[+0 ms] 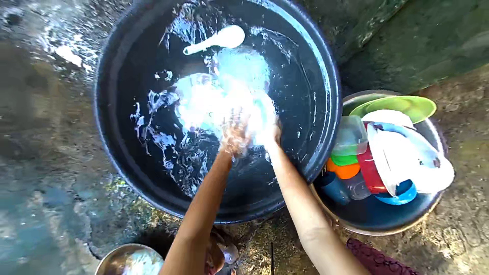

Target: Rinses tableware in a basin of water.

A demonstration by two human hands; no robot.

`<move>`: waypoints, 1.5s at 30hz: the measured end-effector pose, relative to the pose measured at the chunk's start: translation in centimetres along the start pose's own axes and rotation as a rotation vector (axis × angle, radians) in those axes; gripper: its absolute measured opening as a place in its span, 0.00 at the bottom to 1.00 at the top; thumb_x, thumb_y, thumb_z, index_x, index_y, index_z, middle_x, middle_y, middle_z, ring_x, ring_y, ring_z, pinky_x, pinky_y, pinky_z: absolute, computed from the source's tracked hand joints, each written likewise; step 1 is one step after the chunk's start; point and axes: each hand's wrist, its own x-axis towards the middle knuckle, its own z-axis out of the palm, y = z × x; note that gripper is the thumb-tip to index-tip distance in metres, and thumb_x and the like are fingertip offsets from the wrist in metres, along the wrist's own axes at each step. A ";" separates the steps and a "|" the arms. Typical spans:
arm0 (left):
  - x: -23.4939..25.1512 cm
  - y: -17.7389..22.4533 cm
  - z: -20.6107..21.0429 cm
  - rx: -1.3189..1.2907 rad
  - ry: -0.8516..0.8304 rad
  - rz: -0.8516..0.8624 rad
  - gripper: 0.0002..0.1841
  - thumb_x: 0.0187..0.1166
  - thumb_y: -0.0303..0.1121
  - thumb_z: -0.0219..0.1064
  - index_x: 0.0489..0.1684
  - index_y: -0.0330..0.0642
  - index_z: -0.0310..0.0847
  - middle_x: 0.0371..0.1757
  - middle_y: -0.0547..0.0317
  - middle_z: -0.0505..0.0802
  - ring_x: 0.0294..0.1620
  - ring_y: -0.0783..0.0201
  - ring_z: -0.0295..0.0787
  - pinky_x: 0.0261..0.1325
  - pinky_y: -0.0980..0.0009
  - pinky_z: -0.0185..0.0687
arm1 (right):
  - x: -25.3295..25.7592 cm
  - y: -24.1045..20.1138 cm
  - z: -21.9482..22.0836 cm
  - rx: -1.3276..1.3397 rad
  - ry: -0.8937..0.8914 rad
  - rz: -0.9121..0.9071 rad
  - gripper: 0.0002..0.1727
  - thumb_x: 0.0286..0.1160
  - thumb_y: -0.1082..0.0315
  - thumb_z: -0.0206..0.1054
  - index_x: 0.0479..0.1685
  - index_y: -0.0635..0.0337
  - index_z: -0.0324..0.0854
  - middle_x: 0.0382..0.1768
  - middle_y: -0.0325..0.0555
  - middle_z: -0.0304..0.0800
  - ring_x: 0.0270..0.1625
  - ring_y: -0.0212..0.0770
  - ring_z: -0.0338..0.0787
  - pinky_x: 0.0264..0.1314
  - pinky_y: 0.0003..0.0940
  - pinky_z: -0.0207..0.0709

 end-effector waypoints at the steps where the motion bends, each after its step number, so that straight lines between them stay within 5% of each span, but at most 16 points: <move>1: -1.2 -0.1 0.7 0.006 -0.049 0.111 0.35 0.77 0.43 0.71 0.85 0.38 0.71 0.90 0.33 0.67 0.93 0.30 0.50 0.90 0.29 0.36 | 0.1 -0.3 -0.4 -0.126 -0.030 -0.018 0.26 0.97 0.61 0.43 0.84 0.68 0.65 0.78 0.66 0.76 0.80 0.58 0.76 0.83 0.54 0.68; 5: -4.4 -3.8 -0.8 0.185 -0.145 0.403 0.36 0.69 0.20 0.72 0.84 0.49 0.75 0.84 0.33 0.76 0.86 0.29 0.67 0.85 0.34 0.61 | 1.2 -0.7 -1.7 -0.108 -0.247 0.041 0.25 0.96 0.62 0.45 0.79 0.71 0.69 0.75 0.68 0.76 0.77 0.59 0.77 0.78 0.57 0.71; 8: -4.6 -2.4 -6.3 0.167 -0.194 0.365 0.41 0.60 0.13 0.75 0.83 0.41 0.74 0.81 0.31 0.79 0.81 0.28 0.74 0.79 0.35 0.71 | 1.0 -2.6 -3.9 -0.071 -0.488 0.279 0.25 0.96 0.57 0.44 0.76 0.67 0.70 0.59 0.63 0.83 0.53 0.51 0.85 0.54 0.48 0.81; 10: -4.6 -1.1 -10.4 0.161 -0.232 0.333 0.41 0.59 0.10 0.75 0.82 0.37 0.74 0.78 0.31 0.81 0.73 0.29 0.83 0.69 0.33 0.79 | -0.3 -5.3 -6.0 -0.293 -0.625 0.219 0.31 0.98 0.49 0.35 0.73 0.65 0.72 0.46 0.59 0.89 0.35 0.44 0.89 0.37 0.37 0.82; 12: -4.0 -0.2 -14.1 0.181 -0.230 0.338 0.35 0.67 0.11 0.69 0.81 0.36 0.75 0.74 0.31 0.85 0.61 0.26 0.90 0.57 0.29 0.84 | -1.8 -9.5 -9.1 -0.663 -0.730 -0.057 0.28 0.97 0.62 0.38 0.92 0.56 0.58 0.70 0.62 0.83 0.62 0.52 0.90 0.64 0.49 0.82; 14: -3.3 0.9 -17.2 0.209 -0.186 0.423 0.31 0.70 0.12 0.66 0.78 0.36 0.78 0.69 0.30 0.88 0.58 0.27 0.92 0.55 0.30 0.85 | -3.5 -12.3 -11.8 -0.899 -0.771 -0.490 0.39 0.84 0.73 0.55 0.96 0.49 0.50 0.89 0.52 0.63 0.87 0.51 0.70 0.85 0.56 0.66; 15: -2.9 2.0 -18.5 0.223 -0.164 0.475 0.30 0.69 0.13 0.66 0.76 0.35 0.79 0.68 0.30 0.88 0.59 0.28 0.92 0.56 0.31 0.85 | -4.2 -13.4 -12.8 -0.905 -0.774 -0.713 0.45 0.75 0.75 0.64 0.95 0.49 0.52 0.92 0.50 0.56 0.90 0.52 0.65 0.85 0.56 0.65; 17: -2.0 5.4 -20.3 0.224 -0.115 0.590 0.28 0.68 0.15 0.65 0.73 0.31 0.80 0.66 0.29 0.89 0.58 0.28 0.92 0.56 0.34 0.86 | -5.5 -15.1 -14.7 -0.832 -0.701 -1.098 0.44 0.66 0.72 0.74 0.90 0.48 0.65 0.90 0.51 0.63 0.80 0.54 0.78 0.66 0.54 0.81; 19: -1.1 9.2 -20.8 0.189 -0.036 0.695 0.23 0.73 0.26 0.61 0.69 0.29 0.81 0.61 0.30 0.91 0.55 0.29 0.93 0.54 0.38 0.87 | -6.6 -16.7 -16.7 -0.736 -0.640 -1.352 0.34 0.65 0.77 0.73 0.79 0.57 0.78 0.76 0.55 0.82 0.62 0.54 0.92 0.52 0.51 0.87; 21: -0.2 11.8 -20.8 0.112 -0.041 0.670 0.32 0.82 0.53 0.61 0.71 0.31 0.79 0.62 0.31 0.91 0.56 0.31 0.92 0.55 0.37 0.85 | -7.8 -18.8 -20.4 -0.836 -0.593 -1.414 0.26 0.71 0.82 0.64 0.72 0.63 0.82 0.65 0.56 0.91 0.58 0.55 0.94 0.54 0.52 0.87; 24: 0.8 11.3 -20.6 0.056 -0.190 0.482 0.51 0.71 0.74 0.56 0.87 0.41 0.66 0.83 0.38 0.76 0.78 0.34 0.77 0.71 0.33 0.74 | -9.1 -21.1 -29.2 -1.116 -0.393 -1.314 0.25 0.78 0.79 0.58 0.75 0.61 0.79 0.65 0.56 0.90 0.57 0.58 0.94 0.51 0.57 0.86; 28: 1.2 7.1 -18.8 0.026 -0.274 0.205 0.39 0.79 0.52 0.67 0.86 0.35 0.66 0.86 0.29 0.68 0.84 0.24 0.66 0.75 0.22 0.61 | -9.0 -20.3 -42.1 -1.404 -0.027 -0.870 0.27 0.83 0.77 0.54 0.83 0.59 0.71 0.71 0.71 0.81 0.58 0.83 0.87 0.49 0.84 0.74; 31: 1.7 4.1 -16.3 0.066 -0.352 0.011 0.30 0.81 0.36 0.73 0.80 0.33 0.73 0.86 0.28 0.68 0.81 0.23 0.70 0.76 0.24 0.65 | -5.3 -16.1 -48.1 -1.449 0.099 -0.589 0.26 0.86 0.74 0.53 0.84 0.58 0.69 0.67 0.81 0.80 0.60 0.91 0.81 0.50 0.91 0.67; 35: 3.1 -0.5 -12.6 0.144 -0.432 -0.043 0.28 0.78 0.34 0.76 0.76 0.33 0.78 0.85 0.26 0.70 0.78 0.24 0.73 0.74 0.25 0.68 | -2.0 -13.2 -47.8 -1.509 0.100 -0.191 0.25 0.93 0.68 0.48 0.87 0.57 0.68 0.67 0.80 0.81 0.62 0.87 0.83 0.53 0.84 0.72; 39: 4.5 -2.4 -9.9 0.252 -0.503 -0.184 0.33 0.74 0.34 0.79 0.80 0.38 0.76 0.87 0.30 0.69 0.84 0.26 0.67 0.78 0.25 0.61 | 2.8 -7.3 -50.6 -1.412 0.085 -0.292 0.21 0.91 0.69 0.54 0.78 0.66 0.73 0.55 0.88 0.83 0.56 0.92 0.82 0.50 0.89 0.68; 45: 6.0 -1.4 -7.5 0.323 -0.593 -0.426 0.33 0.78 0.22 0.70 0.83 0.21 0.62 0.79 0.16 0.73 0.82 0.22 0.68 0.79 0.28 0.63 | 4.3 -4.2 -48.8 -1.295 -0.043 -0.077 0.30 0.89 0.51 0.59 0.84 0.59 0.71 0.68 0.79 0.81 0.69 0.85 0.78 0.66 0.87 0.62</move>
